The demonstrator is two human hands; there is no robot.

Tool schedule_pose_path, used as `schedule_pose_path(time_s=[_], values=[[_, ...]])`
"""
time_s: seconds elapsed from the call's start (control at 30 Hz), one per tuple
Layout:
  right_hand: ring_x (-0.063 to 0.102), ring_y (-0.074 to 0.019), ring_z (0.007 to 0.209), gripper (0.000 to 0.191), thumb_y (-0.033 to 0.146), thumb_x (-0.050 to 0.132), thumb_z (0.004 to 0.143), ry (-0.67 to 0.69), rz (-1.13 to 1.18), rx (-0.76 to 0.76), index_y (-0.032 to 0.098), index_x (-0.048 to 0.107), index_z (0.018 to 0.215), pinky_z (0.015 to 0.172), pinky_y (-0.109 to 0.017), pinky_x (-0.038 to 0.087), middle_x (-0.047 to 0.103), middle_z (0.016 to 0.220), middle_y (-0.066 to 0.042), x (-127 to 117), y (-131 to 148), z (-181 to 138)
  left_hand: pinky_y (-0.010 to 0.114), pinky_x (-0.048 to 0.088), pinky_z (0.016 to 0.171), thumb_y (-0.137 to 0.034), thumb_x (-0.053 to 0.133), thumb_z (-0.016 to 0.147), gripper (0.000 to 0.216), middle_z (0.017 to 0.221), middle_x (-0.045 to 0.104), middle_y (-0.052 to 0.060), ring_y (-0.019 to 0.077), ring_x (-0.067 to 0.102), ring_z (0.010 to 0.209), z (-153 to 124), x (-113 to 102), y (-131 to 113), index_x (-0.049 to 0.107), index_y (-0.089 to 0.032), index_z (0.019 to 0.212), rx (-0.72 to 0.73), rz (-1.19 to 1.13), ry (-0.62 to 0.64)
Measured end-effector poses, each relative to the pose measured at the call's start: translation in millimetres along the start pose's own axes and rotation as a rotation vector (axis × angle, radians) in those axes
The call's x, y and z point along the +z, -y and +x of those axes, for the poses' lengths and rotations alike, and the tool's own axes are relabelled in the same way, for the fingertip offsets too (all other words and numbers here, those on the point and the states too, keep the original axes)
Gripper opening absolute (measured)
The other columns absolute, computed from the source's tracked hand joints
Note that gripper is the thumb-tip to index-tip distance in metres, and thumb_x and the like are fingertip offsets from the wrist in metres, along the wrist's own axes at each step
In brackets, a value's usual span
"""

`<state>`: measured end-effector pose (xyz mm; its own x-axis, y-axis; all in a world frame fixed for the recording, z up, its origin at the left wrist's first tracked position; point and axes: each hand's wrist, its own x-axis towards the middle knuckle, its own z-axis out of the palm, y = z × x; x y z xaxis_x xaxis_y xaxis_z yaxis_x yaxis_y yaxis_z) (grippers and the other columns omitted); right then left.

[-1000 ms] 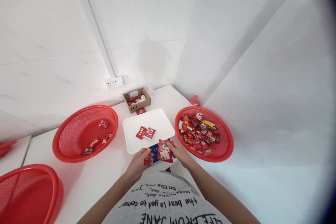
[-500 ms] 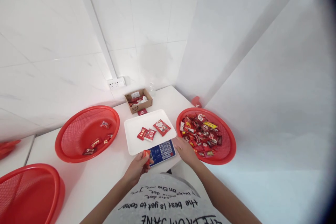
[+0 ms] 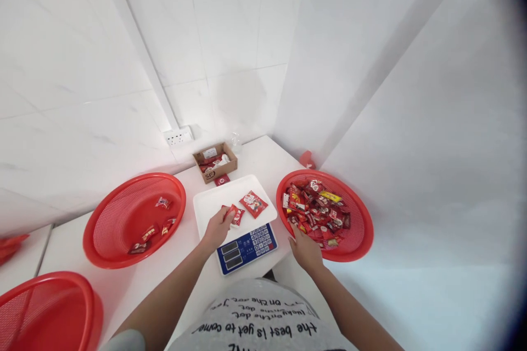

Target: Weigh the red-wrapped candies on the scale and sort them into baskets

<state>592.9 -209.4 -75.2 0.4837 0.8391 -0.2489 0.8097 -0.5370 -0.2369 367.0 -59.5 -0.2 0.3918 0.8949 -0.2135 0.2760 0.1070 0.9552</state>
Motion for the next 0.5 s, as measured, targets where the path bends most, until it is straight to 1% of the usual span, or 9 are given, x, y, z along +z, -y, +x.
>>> schedule_pose_path(time_s=[0.03,0.1,0.17,0.2,0.27,0.33,0.37,0.43,0.5], values=[[0.059,-0.0251,0.099,0.049,0.029,0.031,0.088,-0.009,-0.004,0.003,0.017,0.033,0.136,0.079,-0.035,0.043,0.059,0.118,-0.015,1.1,0.1,0.1,0.021,0.038,0.059,-0.04,0.059,0.077,0.019,0.066,0.06,-0.002,0.0128,0.052,0.06,8.9,-0.1,-2.7,0.062,-0.022,0.082,0.019,0.017,-0.005],[0.059,-0.0253,0.099,0.049,0.028,0.031,0.088,-0.023,-0.009,0.003,0.017,0.034,0.135,0.078,-0.035,0.043,0.059,0.116,-0.016,2.6,0.9,0.1,0.023,0.04,0.065,-0.042,0.058,0.077,0.025,0.074,0.063,0.001,0.0171,0.057,0.072,25.3,0.5,-4.7,0.061,-0.024,0.094,0.003,0.082,-0.048],[0.059,-0.0252,0.098,0.049,0.028,0.031,0.087,-0.028,-0.012,0.004,0.017,0.035,0.135,0.077,-0.035,0.043,0.059,0.116,-0.016,3.5,1.6,-0.3,0.027,0.042,0.075,-0.041,0.06,0.076,0.035,0.093,0.064,0.007,0.0235,0.056,0.095,37.4,3.7,-1.0,0.057,-0.023,0.106,-0.008,0.211,-0.113],[0.059,-0.0248,0.097,0.048,0.028,0.031,0.088,-0.032,-0.012,0.003,0.017,0.035,0.134,0.077,-0.034,0.043,0.06,0.115,-0.015,3.8,1.6,-0.6,0.03,0.041,0.083,-0.039,0.061,0.075,0.04,0.108,0.061,0.01,0.0268,0.05,0.109,41.4,6.9,2.9,0.055,-0.023,0.111,0.016,0.297,-0.129],[0.06,-0.0241,0.095,0.047,0.027,0.03,0.088,-0.043,-0.013,-0.001,0.018,0.037,0.134,0.076,-0.034,0.043,0.06,0.114,-0.014,4.6,1.3,-1.3,0.039,0.031,0.098,-0.037,0.061,0.075,0.049,0.134,0.043,0.013,0.0306,0.027,0.13,45.4,16.8,13.7,0.049,-0.023,0.121,0.101,0.48,-0.109],[0.06,-0.0239,0.094,0.047,0.027,0.029,0.087,-0.053,-0.016,0.0,0.018,0.037,0.133,0.076,-0.034,0.043,0.061,0.112,-0.014,5.2,0.8,-1.6,0.048,0.016,0.106,-0.04,0.058,0.077,0.055,0.145,0.027,0.013,0.0321,0.009,0.136,46.2,29.5,26.0,0.043,-0.023,0.128,0.155,0.621,-0.058],[0.06,-0.024,0.093,0.047,0.027,0.029,0.087,-0.054,-0.019,0.001,0.017,0.038,0.133,0.075,-0.034,0.044,0.062,0.111,-0.014,5.4,0.6,-1.5,0.052,0.009,0.106,-0.043,0.056,0.078,0.058,0.147,0.023,0.012,0.0329,0.005,0.137,46.5,35.8,31.6,0.041,-0.024,0.13,0.16,0.659,-0.045],[0.06,-0.0242,0.093,0.048,0.027,0.029,0.087,-0.046,-0.024,0.01,0.017,0.038,0.133,0.074,-0.034,0.044,0.062,0.111,-0.014,5.5,0.5,-0.8,0.058,-0.002,0.104,-0.048,0.055,0.077,0.06,0.148,0.022,0.011,0.0344,0.0,0.136,48.6,45.8,40.6,0.041,-0.026,0.131,0.164,0.684,-0.043],[0.06,-0.024,0.094,0.047,0.028,0.03,0.087,-0.04,-0.021,0.02,0.017,0.038,0.133,0.075,-0.033,0.044,0.061,0.113,-0.014,5.1,1.1,0.2,0.058,-0.009,0.103,-0.049,0.058,0.074,0.06,0.147,0.024,0.009,0.0347,0.0,0.136,53.0,50.3,46.2,0.044,-0.029,0.13,0.186,0.675,-0.031]])
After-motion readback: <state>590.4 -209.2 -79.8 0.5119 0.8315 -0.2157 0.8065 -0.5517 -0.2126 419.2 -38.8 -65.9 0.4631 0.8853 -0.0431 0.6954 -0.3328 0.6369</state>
